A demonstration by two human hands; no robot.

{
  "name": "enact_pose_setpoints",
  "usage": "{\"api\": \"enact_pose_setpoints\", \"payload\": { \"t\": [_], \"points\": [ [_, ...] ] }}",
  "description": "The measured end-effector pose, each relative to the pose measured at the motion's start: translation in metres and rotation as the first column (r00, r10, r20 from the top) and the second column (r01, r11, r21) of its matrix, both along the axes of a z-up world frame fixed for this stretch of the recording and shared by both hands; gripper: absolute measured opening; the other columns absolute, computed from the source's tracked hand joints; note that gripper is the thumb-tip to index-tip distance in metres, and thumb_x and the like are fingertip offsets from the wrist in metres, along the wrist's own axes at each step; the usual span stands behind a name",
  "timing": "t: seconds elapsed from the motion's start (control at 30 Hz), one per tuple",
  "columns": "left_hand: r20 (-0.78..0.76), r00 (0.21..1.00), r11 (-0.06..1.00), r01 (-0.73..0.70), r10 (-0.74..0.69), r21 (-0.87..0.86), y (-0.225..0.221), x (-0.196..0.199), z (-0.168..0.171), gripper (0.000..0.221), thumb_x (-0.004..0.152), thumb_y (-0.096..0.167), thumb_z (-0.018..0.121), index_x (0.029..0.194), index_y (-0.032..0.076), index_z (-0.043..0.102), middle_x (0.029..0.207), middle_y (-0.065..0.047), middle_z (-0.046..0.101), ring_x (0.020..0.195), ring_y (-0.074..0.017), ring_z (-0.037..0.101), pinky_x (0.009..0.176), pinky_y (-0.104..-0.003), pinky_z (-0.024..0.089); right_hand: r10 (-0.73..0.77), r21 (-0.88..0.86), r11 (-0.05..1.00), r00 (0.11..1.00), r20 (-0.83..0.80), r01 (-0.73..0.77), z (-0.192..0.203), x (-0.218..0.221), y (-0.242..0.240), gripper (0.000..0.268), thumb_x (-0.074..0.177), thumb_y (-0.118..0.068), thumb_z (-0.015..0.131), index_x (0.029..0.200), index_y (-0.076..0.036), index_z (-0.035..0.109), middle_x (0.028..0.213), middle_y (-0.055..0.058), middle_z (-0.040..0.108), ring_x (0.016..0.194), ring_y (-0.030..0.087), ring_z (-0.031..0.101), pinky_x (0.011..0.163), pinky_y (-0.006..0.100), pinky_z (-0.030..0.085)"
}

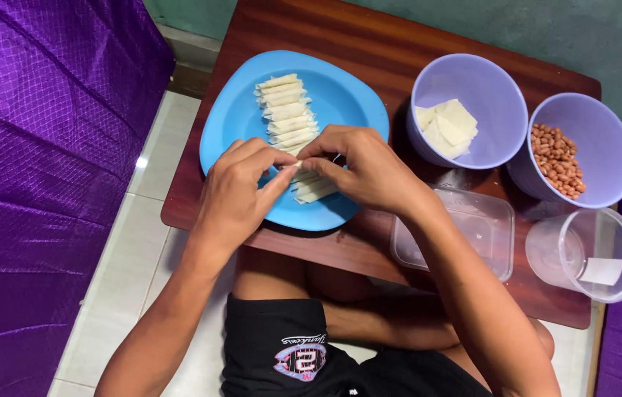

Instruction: Manually assembling peanut rolls by placing a peanut on a wrapper and rolling it up.

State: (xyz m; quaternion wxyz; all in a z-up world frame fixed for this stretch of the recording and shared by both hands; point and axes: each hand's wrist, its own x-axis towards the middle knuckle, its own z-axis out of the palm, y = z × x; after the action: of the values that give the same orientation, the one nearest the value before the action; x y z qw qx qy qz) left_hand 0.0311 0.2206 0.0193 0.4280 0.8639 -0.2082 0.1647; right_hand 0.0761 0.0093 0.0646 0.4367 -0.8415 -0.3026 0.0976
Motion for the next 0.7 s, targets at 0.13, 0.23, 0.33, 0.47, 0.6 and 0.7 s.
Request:
{"api": "enact_pose_setpoints", "payload": {
  "t": [0.13,0.23,0.33,0.47,0.6,0.7],
  "points": [
    [-0.029,0.995,0.989,-0.096,0.100,0.112,-0.004,0.008,-0.006,0.005,0.097,0.019,0.072,0.099,0.016,0.075,0.087,0.001,0.065,0.084,-0.0232,0.062,0.076,-0.037,0.050,-0.021,-0.061,0.998,1.000,0.013,0.021,-0.011,0.013,0.004,0.010,0.093,-0.007,0.072,0.100,-0.005,0.078,0.083,0.012,0.071,0.076,0.025,0.069,0.070,0.037,0.058],
    [-0.009,0.984,0.970,-0.172,0.176,0.171,-0.008,0.011,-0.006,0.004,0.097,0.020,0.072,0.097,0.017,0.075,0.087,0.002,0.062,0.088,-0.0216,0.059,0.079,-0.037,0.045,-0.070,-0.077,0.994,0.997,0.039,0.072,-0.016,0.016,0.006,0.010,0.092,-0.006,0.072,0.100,-0.006,0.079,0.083,0.010,0.071,0.075,0.022,0.068,0.068,0.035,0.056],
    [-0.009,0.972,0.951,-0.226,0.233,0.211,-0.010,0.015,-0.006,0.003,0.097,0.020,0.073,0.095,0.018,0.074,0.087,0.003,0.060,0.090,-0.0216,0.056,0.080,-0.038,0.042,-0.130,-0.085,0.987,0.986,0.100,0.139,-0.019,0.020,0.008,0.007,0.091,-0.007,0.075,0.098,-0.008,0.078,0.080,0.007,0.070,0.072,0.020,0.067,0.065,0.034,0.056],
    [-0.030,0.962,0.933,-0.257,0.273,0.250,-0.012,0.018,-0.009,0.004,0.096,0.023,0.073,0.094,0.020,0.073,0.087,0.003,0.055,0.091,-0.0213,0.053,0.081,-0.039,0.039,-0.185,-0.068,0.978,0.970,0.160,0.198,-0.022,0.023,0.008,0.008,0.090,-0.005,0.075,0.097,-0.009,0.077,0.080,0.006,0.068,0.071,0.020,0.066,0.064,0.033,0.055],
    [-0.052,0.950,0.920,-0.283,0.307,0.272,-0.013,0.019,-0.011,0.006,0.095,0.025,0.074,0.093,0.020,0.073,0.086,0.004,0.052,0.091,-0.0208,0.052,0.081,-0.040,0.039,-0.209,-0.051,0.974,0.959,0.190,0.223,-0.022,0.023,0.009,0.009,0.090,-0.003,0.075,0.097,-0.007,0.076,0.081,0.008,0.068,0.072,0.021,0.065,0.064,0.033,0.055],
    [-0.068,0.944,0.917,-0.293,0.322,0.272,-0.013,0.020,-0.014,0.008,0.094,0.028,0.075,0.092,0.020,0.073,0.087,0.004,0.051,0.091,-0.0207,0.052,0.080,-0.040,0.038,-0.215,-0.061,0.971,0.958,0.190,0.230,-0.021,0.019,0.007,0.008,0.090,-0.007,0.076,0.098,-0.008,0.076,0.084,0.009,0.068,0.074,0.022,0.065,0.064,0.034,0.055]
  ]
}}
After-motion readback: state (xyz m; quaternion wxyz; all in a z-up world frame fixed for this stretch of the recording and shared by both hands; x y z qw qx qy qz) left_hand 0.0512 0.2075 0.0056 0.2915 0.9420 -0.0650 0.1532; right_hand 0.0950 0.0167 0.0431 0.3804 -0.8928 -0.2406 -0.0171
